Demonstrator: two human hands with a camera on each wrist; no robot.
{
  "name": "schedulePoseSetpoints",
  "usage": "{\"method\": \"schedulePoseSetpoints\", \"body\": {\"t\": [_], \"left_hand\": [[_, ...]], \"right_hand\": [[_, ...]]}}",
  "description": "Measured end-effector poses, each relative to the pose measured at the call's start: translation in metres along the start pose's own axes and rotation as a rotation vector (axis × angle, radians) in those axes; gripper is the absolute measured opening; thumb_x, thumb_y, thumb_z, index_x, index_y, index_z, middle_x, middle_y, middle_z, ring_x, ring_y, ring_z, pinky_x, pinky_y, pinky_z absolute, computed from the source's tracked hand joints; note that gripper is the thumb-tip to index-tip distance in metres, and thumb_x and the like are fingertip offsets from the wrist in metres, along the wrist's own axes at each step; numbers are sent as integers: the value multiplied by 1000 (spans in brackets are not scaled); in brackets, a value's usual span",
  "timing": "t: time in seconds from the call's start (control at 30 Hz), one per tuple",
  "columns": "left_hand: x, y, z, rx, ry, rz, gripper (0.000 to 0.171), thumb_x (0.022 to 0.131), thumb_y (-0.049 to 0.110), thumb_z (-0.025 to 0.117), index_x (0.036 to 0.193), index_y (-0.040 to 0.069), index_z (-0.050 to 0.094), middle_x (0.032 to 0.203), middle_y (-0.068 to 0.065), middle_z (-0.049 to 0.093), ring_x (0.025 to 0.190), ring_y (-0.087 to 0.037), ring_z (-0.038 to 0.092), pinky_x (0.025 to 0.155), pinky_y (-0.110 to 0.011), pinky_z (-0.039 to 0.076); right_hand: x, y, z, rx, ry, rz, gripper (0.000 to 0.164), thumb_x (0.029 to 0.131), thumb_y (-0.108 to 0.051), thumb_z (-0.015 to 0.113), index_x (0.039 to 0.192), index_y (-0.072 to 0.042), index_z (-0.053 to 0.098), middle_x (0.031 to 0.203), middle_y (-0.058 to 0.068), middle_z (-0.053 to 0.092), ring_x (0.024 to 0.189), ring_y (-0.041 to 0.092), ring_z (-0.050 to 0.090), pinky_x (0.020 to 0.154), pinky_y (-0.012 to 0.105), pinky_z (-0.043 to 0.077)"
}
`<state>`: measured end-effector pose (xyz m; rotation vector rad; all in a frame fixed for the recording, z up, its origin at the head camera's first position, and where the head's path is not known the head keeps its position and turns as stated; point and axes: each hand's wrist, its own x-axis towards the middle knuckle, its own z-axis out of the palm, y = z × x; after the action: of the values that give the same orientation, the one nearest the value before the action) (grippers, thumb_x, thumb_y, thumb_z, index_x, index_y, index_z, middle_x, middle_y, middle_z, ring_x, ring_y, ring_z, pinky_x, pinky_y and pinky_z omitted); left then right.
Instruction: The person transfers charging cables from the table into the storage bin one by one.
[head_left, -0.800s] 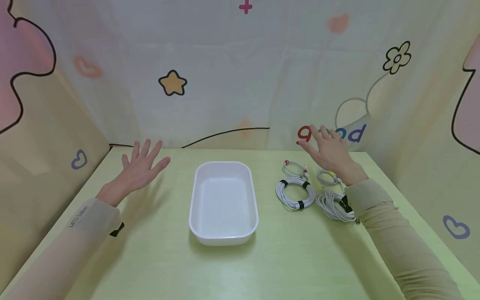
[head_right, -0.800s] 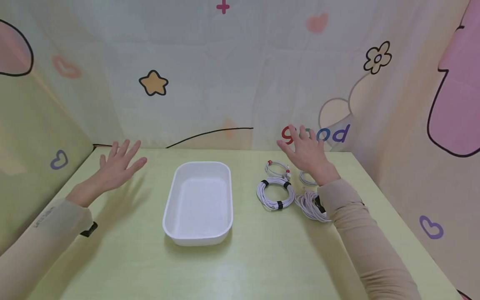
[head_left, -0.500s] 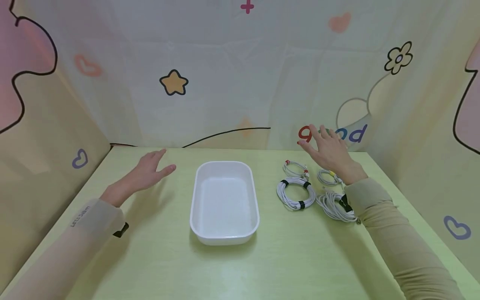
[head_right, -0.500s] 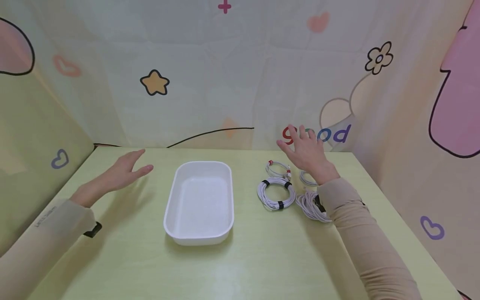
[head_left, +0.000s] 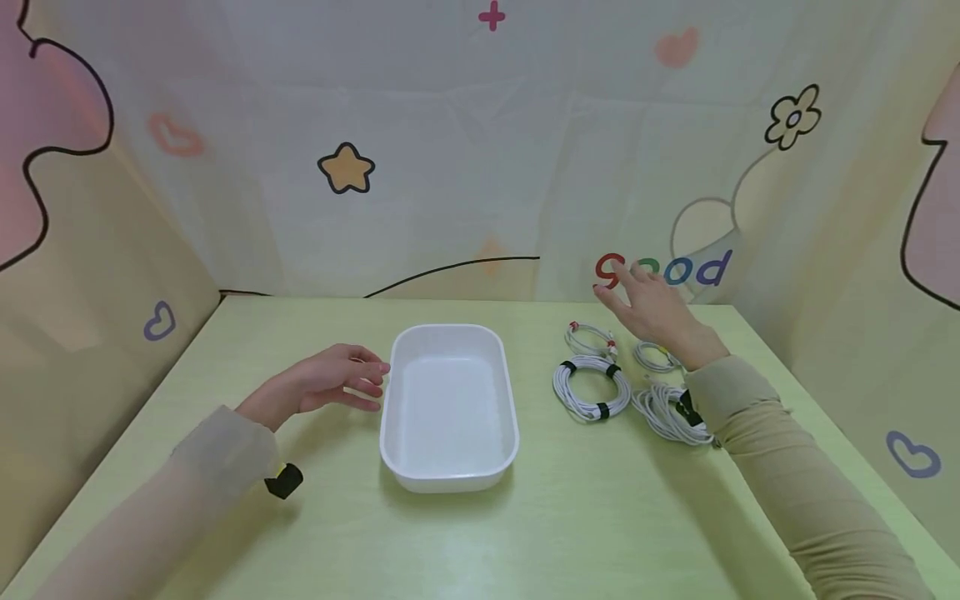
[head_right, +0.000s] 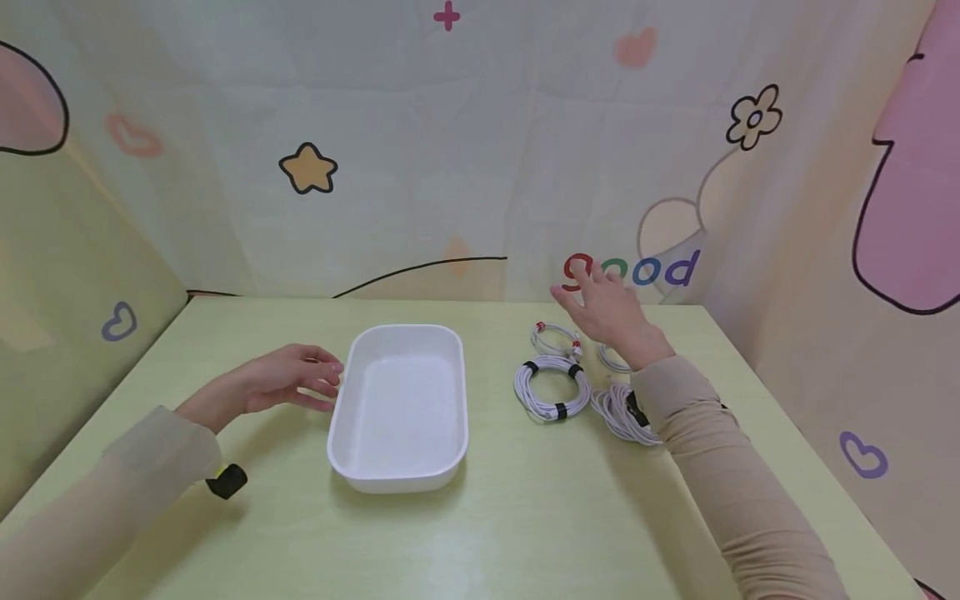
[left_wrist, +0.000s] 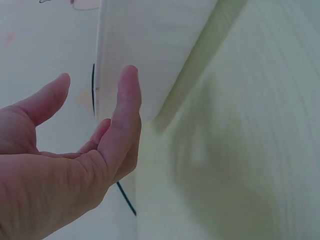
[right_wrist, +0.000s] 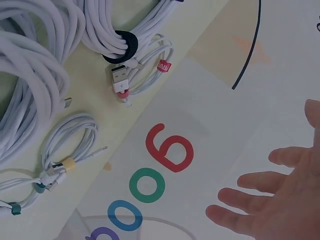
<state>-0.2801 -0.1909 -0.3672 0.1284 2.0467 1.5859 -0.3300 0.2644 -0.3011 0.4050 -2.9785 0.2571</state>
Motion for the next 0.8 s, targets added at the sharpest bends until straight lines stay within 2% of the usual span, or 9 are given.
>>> {"method": "schedulePoseSetpoints", "body": {"t": [0.23, 0.4, 0.47, 0.53, 0.6, 0.63, 0.7, 0.8], "left_hand": [[4, -3, 11, -92, 0, -17, 41, 92, 12, 64, 121, -5, 42, 94, -5, 65, 83, -18, 66, 80, -34, 58], [7, -7, 14, -151, 2, -7, 37, 91, 4, 61, 119, -6, 39, 82, 0, 67, 74, -14, 61, 74, -29, 57], [8, -8, 15, -173, 2, -2, 36, 91, 2, 60, 119, -5, 39, 83, 0, 66, 74, -14, 61, 73, -29, 56], [9, -9, 15, -195, 0, -2, 36, 92, 2, 60, 120, -4, 39, 83, 0, 65, 76, -15, 62, 73, -29, 56], [10, -11, 15, -211, -9, -2, 35, 92, 3, 59, 120, -3, 39, 84, 0, 65, 78, -16, 63, 74, -29, 56], [11, -12, 15, -225, -9, -7, 35, 92, 3, 59, 120, -2, 39, 84, 0, 65, 79, -17, 63, 74, -30, 56], [13, -14, 14, -240, -11, -14, 34, 92, 3, 60, 120, 0, 40, 85, -1, 64, 81, -17, 62, 74, -30, 56], [15, -17, 14, -254, -15, -10, 32, 93, 4, 60, 118, 3, 41, 87, -1, 64, 81, -16, 62, 74, -29, 56]], "right_hand": [[1, 4, 8, 58, -110, -2, 72, 102, -50, 31, 149, 5, 23, 150, 32, 29, 138, 50, 29, 114, 59, 24], [0, 8, 18, 55, -183, 10, 64, 103, -39, 38, 142, 11, 35, 144, 32, 39, 135, 48, 36, 113, 57, 28], [-1, 9, 22, 27, -193, 3, 58, 102, -35, 41, 134, 12, 45, 137, 33, 48, 130, 49, 42, 111, 58, 31], [-2, 10, 25, 11, -212, 7, 50, 101, -32, 44, 122, 12, 56, 120, 31, 61, 113, 46, 57, 102, 55, 42], [-4, 11, 28, 8, -237, 20, 42, 99, -28, 49, 109, 10, 63, 97, 24, 67, 88, 36, 63, 84, 46, 52], [-5, 12, 30, 7, -252, 30, 39, 98, -27, 50, 103, 9, 64, 86, 19, 66, 77, 31, 61, 74, 41, 51], [-6, 13, 33, 16, -288, 51, 33, 97, -26, 53, 94, 5, 65, 72, 9, 58, 64, 20, 51, 59, 31, 43], [-8, 14, 38, 21, -333, 72, 31, 96, -25, 55, 88, 3, 65, 64, 2, 48, 58, 15, 45, 53, 25, 35]]}}
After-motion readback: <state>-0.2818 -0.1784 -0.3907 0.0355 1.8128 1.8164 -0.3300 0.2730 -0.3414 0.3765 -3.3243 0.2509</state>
